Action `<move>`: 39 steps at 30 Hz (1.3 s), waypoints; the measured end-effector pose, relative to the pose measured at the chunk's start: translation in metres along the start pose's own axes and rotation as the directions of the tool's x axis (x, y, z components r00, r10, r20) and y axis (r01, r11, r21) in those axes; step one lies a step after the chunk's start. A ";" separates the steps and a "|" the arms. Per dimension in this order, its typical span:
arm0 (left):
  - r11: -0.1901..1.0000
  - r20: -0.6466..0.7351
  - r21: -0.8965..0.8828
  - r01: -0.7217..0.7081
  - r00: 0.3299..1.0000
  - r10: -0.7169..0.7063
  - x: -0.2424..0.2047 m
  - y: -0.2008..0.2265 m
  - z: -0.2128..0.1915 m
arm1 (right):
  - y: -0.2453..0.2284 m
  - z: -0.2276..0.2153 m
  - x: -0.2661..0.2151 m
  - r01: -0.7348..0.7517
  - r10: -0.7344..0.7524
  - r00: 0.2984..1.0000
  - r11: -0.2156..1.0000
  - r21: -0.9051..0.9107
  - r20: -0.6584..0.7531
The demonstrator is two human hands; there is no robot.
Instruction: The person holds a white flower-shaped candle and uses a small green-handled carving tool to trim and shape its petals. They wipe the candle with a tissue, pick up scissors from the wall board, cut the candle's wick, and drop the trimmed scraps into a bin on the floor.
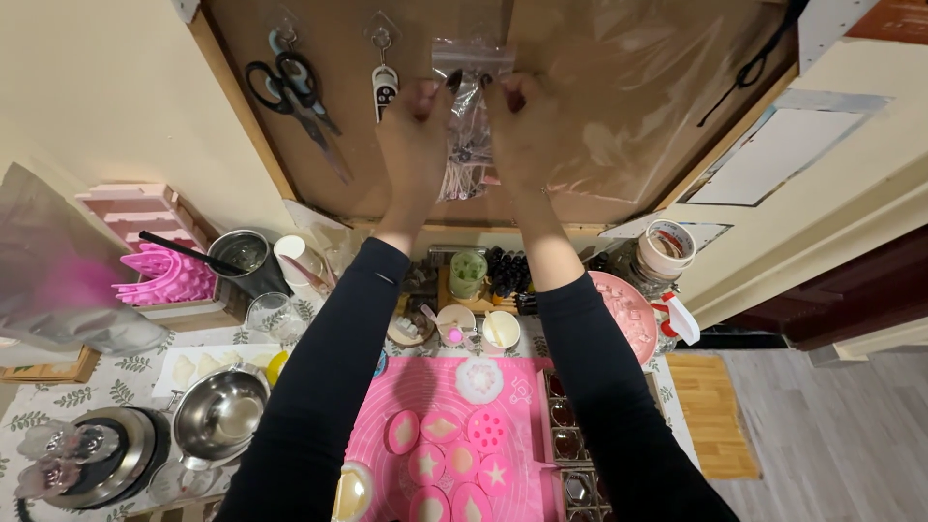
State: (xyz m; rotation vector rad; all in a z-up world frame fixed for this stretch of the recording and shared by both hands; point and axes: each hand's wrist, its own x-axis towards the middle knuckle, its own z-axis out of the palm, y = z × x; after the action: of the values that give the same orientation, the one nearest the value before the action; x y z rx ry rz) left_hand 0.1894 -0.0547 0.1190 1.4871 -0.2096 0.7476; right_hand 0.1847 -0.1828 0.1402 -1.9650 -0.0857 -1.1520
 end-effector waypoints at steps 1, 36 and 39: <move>1.000 -0.001 0.000 -0.002 1.000 0.002 0.001 0.006 -0.001 | 0.000 0.002 0.000 0.001 -0.001 1.000 1.000 0.001 -0.001; 0.783 0.327 0.006 0.622 0.739 -0.589 -0.337 0.084 -0.224 | -0.100 -0.173 -0.352 -0.827 0.405 0.388 -0.243 0.507 0.828; 0.631 0.274 -0.020 0.776 0.611 -0.742 -0.347 0.091 -0.243 | -0.113 -0.172 -0.376 -0.821 0.416 0.353 -0.293 0.491 0.838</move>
State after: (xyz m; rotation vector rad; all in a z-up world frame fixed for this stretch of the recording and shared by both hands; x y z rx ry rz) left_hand -0.2024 0.0550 -0.0285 1.3517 0.2015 -0.1579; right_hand -0.2003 -0.1028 -0.0312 -0.6009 0.1259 0.2424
